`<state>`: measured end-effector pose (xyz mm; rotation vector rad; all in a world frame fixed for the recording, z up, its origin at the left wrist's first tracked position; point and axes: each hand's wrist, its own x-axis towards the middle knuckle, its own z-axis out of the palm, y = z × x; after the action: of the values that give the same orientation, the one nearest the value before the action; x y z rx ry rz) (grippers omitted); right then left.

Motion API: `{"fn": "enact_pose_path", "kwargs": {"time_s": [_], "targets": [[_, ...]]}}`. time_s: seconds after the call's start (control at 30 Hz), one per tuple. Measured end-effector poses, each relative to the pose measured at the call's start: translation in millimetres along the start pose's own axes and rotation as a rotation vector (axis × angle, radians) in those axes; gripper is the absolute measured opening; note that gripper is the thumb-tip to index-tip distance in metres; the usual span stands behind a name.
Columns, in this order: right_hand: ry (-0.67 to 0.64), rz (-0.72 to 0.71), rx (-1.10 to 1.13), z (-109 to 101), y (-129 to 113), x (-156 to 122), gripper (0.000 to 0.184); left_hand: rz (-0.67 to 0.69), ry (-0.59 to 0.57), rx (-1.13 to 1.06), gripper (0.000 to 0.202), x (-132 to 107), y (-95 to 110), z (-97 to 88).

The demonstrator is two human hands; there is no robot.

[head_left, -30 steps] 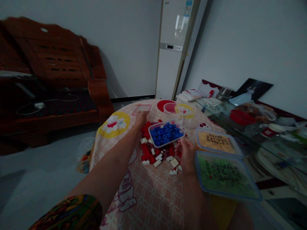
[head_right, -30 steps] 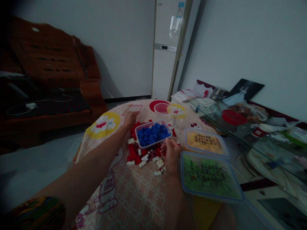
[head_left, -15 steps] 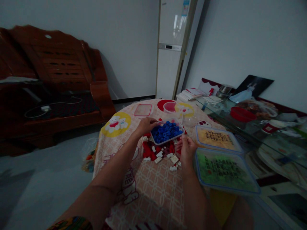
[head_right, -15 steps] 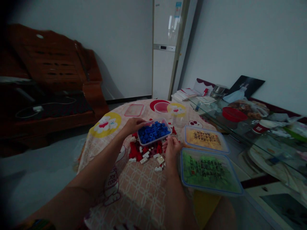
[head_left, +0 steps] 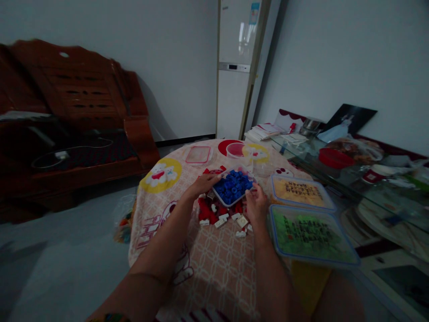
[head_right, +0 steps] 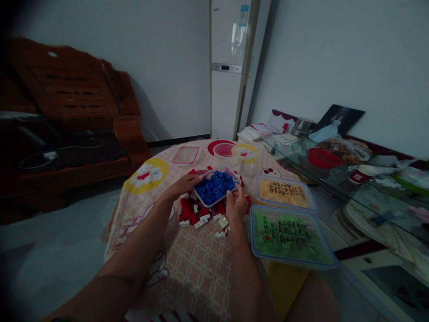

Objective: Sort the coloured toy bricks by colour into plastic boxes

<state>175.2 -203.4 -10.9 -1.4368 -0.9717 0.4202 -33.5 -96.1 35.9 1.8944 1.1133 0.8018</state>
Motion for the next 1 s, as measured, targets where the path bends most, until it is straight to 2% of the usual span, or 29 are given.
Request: {"fn": "enact_pose_path", "kwargs": {"time_s": [0.1, 0.2, 0.33, 0.5, 0.7, 1.0], "targets": [[0.039, -0.016, -0.002, -1, 1, 2, 0.06, -0.003, -0.071, -0.175, 0.059, -6, 4, 8.5], [0.047, -0.065, 0.036, -1, -4, 0, 0.058, 0.038, 0.042, -0.224, 0.059, -3, 8, 12.4], [0.032, -0.108, 0.071, 0, -8, -2, 0.057, 0.159, 0.28, 0.022, 0.046, 7, 18, 10.6], [0.028, -0.067, 0.087, 4, 0, -1, 0.059, 0.294, 0.467, 0.266, 0.046, 9, 32, 20.5], [-0.02, -0.021, 0.134, 9, 10, 1, 0.061, 0.441, 0.532, 0.396, 0.047, 5, 30, 33.6], [-0.022, -0.164, -0.06, 8, 17, 1, 0.063, 0.478, 0.684, 0.412, 0.05, 9, 21, 15.5]]}}
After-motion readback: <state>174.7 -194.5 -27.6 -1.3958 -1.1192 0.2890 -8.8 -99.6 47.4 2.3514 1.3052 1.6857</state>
